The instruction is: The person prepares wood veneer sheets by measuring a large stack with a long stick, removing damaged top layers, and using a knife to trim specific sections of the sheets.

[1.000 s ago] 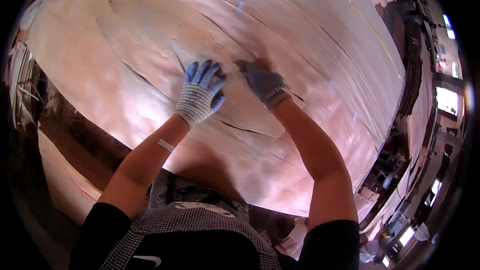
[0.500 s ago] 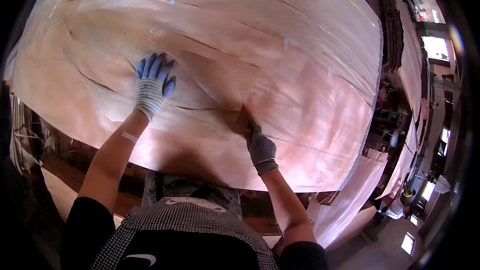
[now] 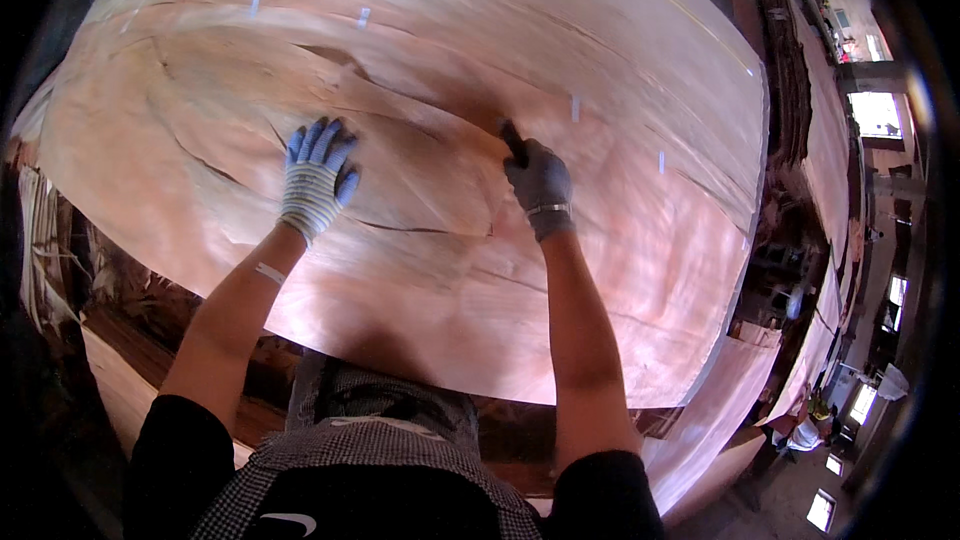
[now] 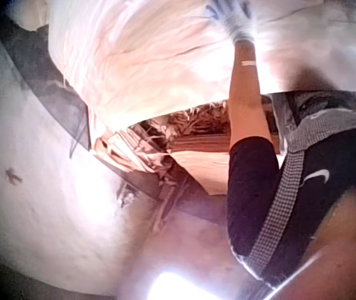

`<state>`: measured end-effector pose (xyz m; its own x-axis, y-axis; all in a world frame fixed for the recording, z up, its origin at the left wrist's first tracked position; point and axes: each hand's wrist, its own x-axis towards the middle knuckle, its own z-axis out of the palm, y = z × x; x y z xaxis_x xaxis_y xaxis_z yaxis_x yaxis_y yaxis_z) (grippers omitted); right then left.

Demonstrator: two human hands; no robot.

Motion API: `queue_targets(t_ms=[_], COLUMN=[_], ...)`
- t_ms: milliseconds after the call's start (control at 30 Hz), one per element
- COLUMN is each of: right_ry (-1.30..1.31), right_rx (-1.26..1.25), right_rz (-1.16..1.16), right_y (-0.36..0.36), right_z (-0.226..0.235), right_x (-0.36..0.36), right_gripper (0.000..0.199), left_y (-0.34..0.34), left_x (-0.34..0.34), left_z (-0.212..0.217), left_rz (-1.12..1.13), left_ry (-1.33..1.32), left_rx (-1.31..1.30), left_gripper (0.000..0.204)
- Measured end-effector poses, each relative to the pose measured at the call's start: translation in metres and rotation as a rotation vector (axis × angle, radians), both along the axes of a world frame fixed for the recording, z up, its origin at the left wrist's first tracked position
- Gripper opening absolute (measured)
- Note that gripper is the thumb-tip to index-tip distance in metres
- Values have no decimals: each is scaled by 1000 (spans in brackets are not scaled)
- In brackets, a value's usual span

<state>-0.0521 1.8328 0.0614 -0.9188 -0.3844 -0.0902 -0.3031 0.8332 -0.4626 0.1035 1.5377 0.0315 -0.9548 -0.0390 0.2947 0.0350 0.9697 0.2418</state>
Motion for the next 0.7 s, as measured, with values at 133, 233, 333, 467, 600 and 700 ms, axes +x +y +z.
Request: queue_targets(t_ms=[133,233,333,467,600,700], right_ry=[19,-885,-619,68,93,87], right_rx=[-174,-228,-376,-25,63,118], right_rz=[288,571,132,266,182,176], right_y=[-29,-48,-62,-79,-77,-92], right_z=[54,91,53,2,-16,-1], right_x=[87,137,135,125,125,128], right_gripper=[20,30,20,15,15,16], left_y=[-3,-5,-10,-39,-57,-76], left_x=[5,12,16,44,121,152], left_z=[-2,-21,3,37,38,4], left_rz=[50,-35,66,84,-122,-153], left_ry=[-77,-22,-46,163,-222,-189], left_rx=[-82,1062,0,540,35,-121], left_gripper=[51,56,58,69,78,59])
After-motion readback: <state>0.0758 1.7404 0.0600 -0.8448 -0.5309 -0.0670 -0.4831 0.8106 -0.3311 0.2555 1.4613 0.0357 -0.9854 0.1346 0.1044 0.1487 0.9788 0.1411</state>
